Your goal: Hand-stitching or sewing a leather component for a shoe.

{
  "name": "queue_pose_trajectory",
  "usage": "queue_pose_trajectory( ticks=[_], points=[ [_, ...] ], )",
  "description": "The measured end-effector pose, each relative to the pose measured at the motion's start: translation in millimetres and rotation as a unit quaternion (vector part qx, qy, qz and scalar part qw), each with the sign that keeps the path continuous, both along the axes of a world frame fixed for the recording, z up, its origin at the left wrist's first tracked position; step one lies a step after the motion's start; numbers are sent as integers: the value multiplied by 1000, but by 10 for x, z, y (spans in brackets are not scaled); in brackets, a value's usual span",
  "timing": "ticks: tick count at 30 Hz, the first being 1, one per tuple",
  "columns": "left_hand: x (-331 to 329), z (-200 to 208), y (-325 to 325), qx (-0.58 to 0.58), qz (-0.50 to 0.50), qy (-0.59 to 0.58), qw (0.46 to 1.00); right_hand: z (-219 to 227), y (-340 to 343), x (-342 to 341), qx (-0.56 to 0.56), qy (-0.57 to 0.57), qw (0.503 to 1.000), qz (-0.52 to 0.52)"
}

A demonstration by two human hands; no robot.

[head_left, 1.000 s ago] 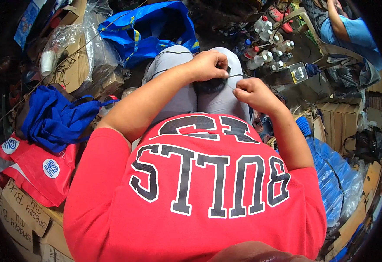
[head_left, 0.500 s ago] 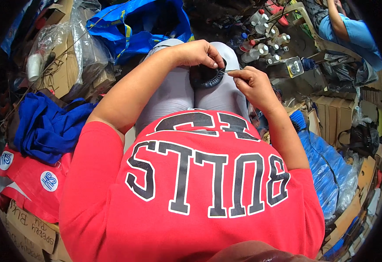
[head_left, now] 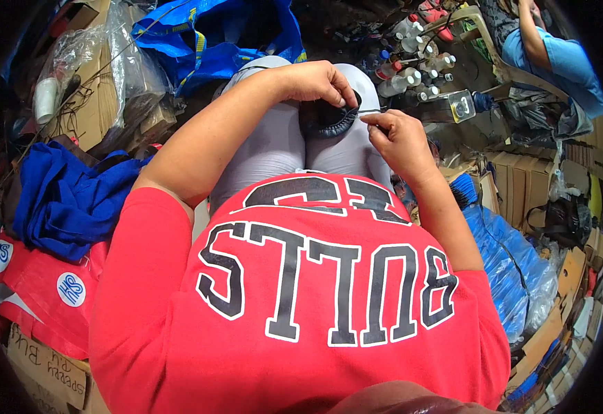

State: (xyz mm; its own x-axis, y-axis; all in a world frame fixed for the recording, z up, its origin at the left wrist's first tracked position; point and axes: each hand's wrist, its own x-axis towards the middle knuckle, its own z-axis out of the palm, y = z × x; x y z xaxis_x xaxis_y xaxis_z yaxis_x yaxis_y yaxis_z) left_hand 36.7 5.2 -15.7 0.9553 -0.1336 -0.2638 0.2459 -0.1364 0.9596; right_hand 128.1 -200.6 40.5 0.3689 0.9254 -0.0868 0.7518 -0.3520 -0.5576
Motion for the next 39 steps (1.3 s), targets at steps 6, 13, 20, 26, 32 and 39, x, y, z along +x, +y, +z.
queue_pose_trajectory(
  ticks=[6,13,20,26,32,39],
  points=[
    [96,-55,9,10,-19,-1,1000,-94,-44,49,14,-35,999,29],
    [158,-42,-33,50,-26,-13,998,-76,48,184,-6,0,998,61],
    [146,-51,-27,49,-35,-16,998,5,97,235,-25,-19,994,104],
    [134,-51,-6,64,-55,-25,996,-340,-36,464,-61,225,972,25],
    [158,-106,6,51,-47,-14,998,-507,-20,468,-17,315,949,19],
    [73,-42,-81,211,60,-95,971,-380,47,248,66,141,987,23]
  ],
)
